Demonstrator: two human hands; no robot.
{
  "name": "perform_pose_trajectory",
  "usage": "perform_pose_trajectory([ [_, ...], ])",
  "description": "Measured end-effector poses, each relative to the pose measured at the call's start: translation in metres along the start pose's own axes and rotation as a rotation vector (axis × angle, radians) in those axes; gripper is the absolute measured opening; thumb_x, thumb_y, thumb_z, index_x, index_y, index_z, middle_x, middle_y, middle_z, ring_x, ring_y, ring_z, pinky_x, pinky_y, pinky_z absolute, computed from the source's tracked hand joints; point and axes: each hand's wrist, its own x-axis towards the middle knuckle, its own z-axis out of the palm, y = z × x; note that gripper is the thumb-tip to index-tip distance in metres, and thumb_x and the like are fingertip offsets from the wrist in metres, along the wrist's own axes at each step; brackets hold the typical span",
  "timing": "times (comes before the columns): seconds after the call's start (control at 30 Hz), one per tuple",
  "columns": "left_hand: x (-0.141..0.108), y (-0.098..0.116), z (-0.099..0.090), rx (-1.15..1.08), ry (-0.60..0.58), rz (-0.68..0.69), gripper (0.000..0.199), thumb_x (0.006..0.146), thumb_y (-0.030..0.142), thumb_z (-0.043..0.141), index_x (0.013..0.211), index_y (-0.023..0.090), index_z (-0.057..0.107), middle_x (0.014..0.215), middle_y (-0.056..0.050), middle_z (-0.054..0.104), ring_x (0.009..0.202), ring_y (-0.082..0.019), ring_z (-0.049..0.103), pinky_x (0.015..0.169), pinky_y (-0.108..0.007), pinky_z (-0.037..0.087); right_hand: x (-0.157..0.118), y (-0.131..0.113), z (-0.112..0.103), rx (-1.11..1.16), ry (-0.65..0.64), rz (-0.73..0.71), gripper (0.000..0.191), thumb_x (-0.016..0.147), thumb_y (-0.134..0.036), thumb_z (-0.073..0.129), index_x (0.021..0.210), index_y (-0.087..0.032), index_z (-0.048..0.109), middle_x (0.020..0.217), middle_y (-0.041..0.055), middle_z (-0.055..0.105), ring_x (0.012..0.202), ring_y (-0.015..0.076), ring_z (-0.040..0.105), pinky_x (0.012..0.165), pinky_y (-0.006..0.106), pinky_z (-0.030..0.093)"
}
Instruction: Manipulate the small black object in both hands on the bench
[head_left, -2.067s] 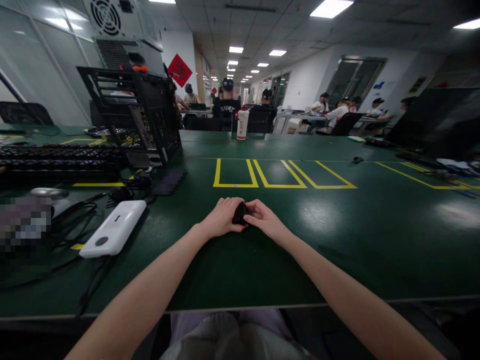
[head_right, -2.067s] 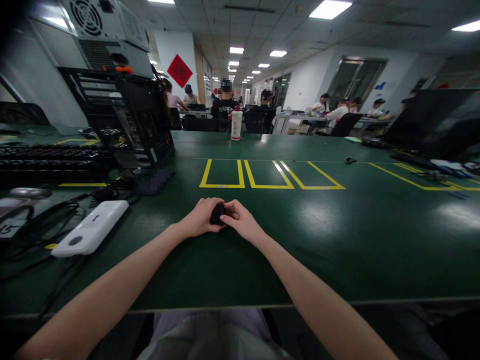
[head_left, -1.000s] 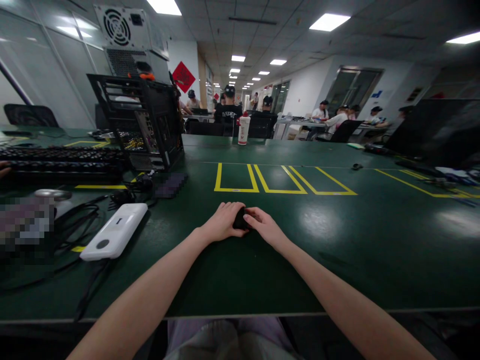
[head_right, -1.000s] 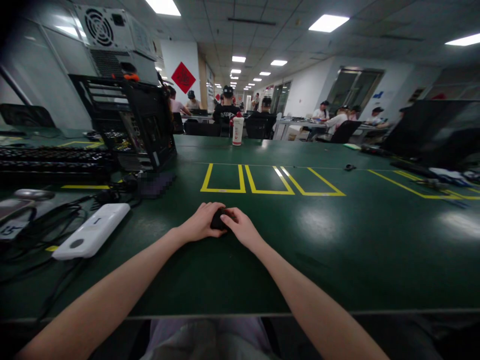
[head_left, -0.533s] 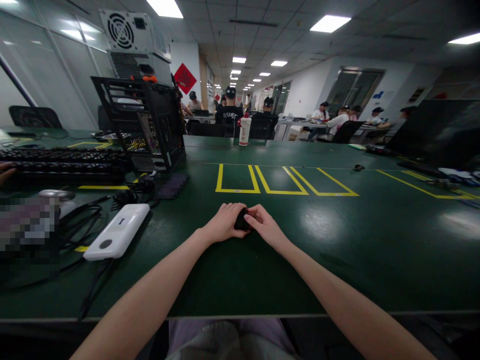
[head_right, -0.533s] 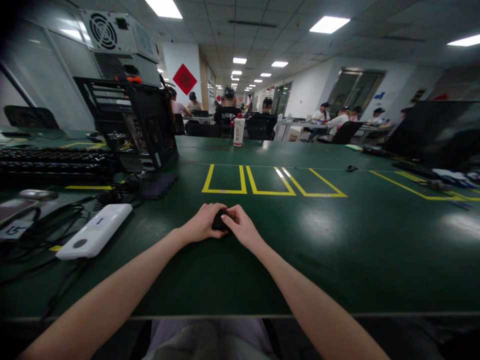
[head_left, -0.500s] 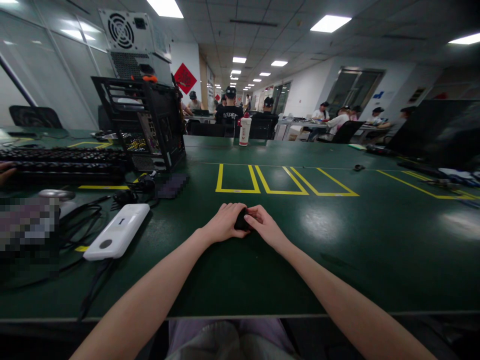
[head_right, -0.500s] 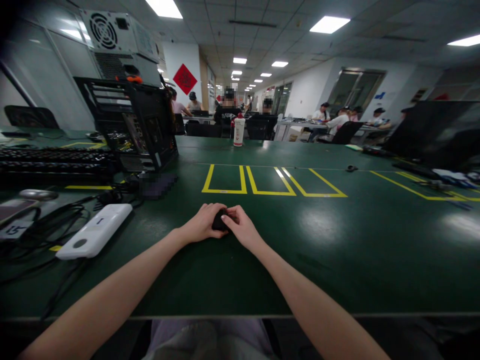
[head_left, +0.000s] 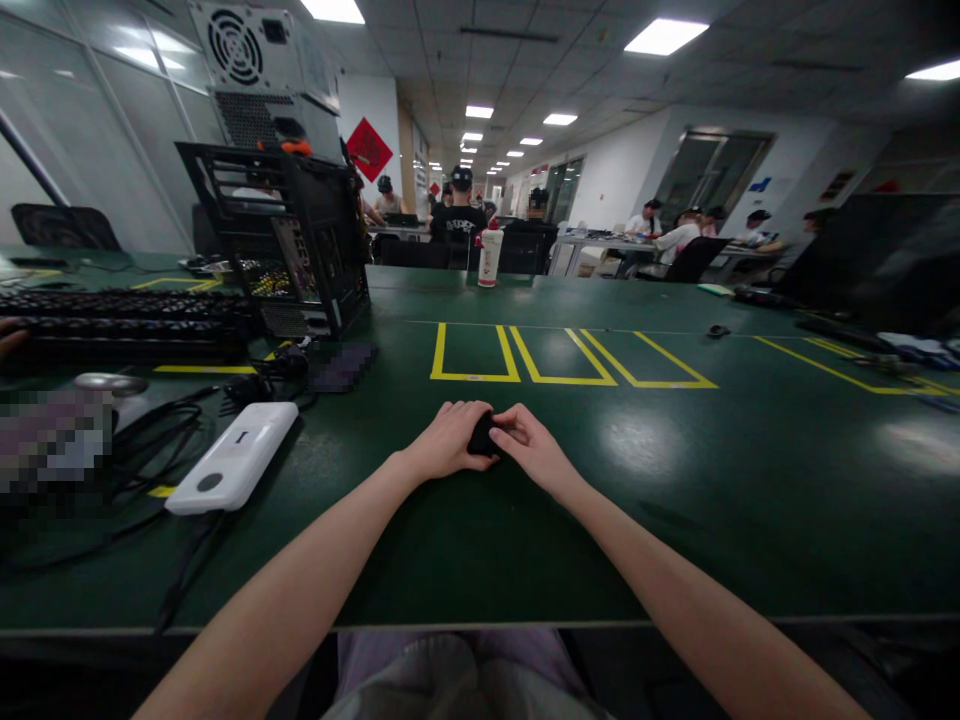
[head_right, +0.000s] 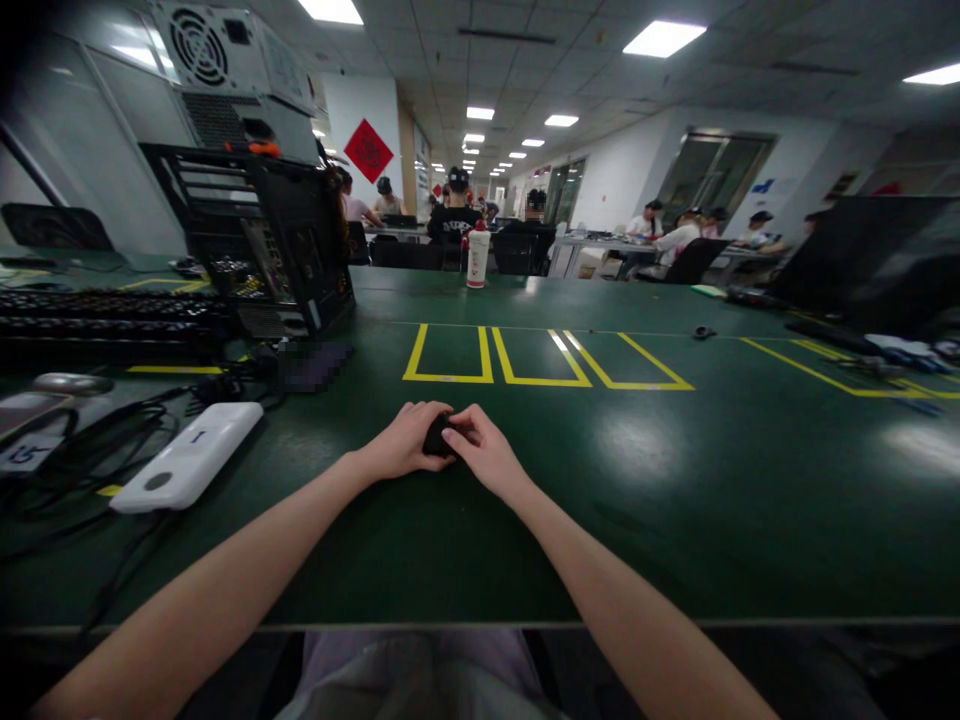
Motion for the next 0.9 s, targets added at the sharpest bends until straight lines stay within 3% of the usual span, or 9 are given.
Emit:
perform_pose_trajectory([
  [0.17, 0.0, 0.002, -0.002, -0.016, -0.018, -0.016, 0.056, 0.065, 0.038, 0.065, 0.109, 0.018, 0.039, 0.103, -0.007, 0.054, 0.091, -0.024, 0.051, 0.079, -0.037, 0.036, 0.004, 0.005, -0.001, -0.045, 0.051, 0.054, 0.026, 0.075, -0.03, 0.058, 0.096, -0.021, 0.049, 0.097, 0.0027, 0.054, 0.093, 0.0177, 0.054, 0.084, 0.038, 0.043],
  [0.3, 0.0, 0.002, -0.002, -0.018, -0.018, -0.016, 0.056, 0.065, 0.037, 0.065, 0.11, 0.018, 0.039, 0.103, -0.007, 0.054, 0.091, -0.025, 0.051, 0.079, -0.037, 0.035, 0.001, 0.001, -0.003, -0.033, -0.034, 0.091, 0.025, 0.077, -0.031, 0.053, 0.1, -0.021, 0.049, 0.104, 0.004, 0.053, 0.094, 0.0183, 0.055, 0.081, 0.038, 0.044],
  [0.4, 0.0, 0.002, -0.003, -0.024, -0.02, -0.024, 0.055, 0.064, 0.038, 0.065, 0.11, 0.019, 0.039, 0.103, -0.007, 0.054, 0.091, -0.025, 0.051, 0.079, -0.037, 0.035, -0.002, -0.004, -0.002, 0.013, -0.062, 0.078, 0.024, 0.076, -0.028, 0.056, 0.097, -0.022, 0.047, 0.102, 0.0023, 0.053, 0.091, 0.0171, 0.056, 0.079, 0.036, 0.046],
  [0.6, 0.0, 0.001, -0.003, -0.03, -0.014, -0.021, 0.056, 0.066, 0.04, 0.064, 0.111, 0.019, 0.038, 0.102, -0.007, 0.054, 0.091, -0.025, 0.051, 0.079, -0.037, 0.035, -0.003, -0.007, -0.001, -0.021, 0.001, 0.028, 0.014, 0.078, -0.03, 0.053, 0.088, -0.022, 0.049, 0.091, 0.0011, 0.053, 0.091, 0.0166, 0.053, 0.079, 0.034, 0.046],
  [0.73, 0.0, 0.001, -0.002, -0.027, -0.012, -0.012, 0.055, 0.066, 0.039, 0.064, 0.11, 0.019, 0.038, 0.103, -0.007, 0.054, 0.092, -0.024, 0.051, 0.079, -0.036, 0.035, 0.002, -0.001, -0.003, -0.006, 0.016, 0.099, 0.024, 0.075, -0.03, 0.057, 0.096, -0.021, 0.047, 0.095, 0.003, 0.052, 0.086, 0.017, 0.055, 0.075, 0.035, 0.047],
  [0.9, 0.0, 0.001, 0.0, -0.016, -0.014, -0.027, 0.054, 0.064, 0.038, 0.065, 0.108, 0.019, 0.04, 0.103, -0.007, 0.054, 0.092, -0.025, 0.051, 0.079, -0.037, 0.034, 0.004, -0.002, -0.007, 0.057, -0.096, 0.096, 0.027, 0.072, -0.027, 0.06, 0.096, -0.02, 0.049, 0.1, 0.0034, 0.054, 0.091, 0.0175, 0.056, 0.081, 0.037, 0.045],
])
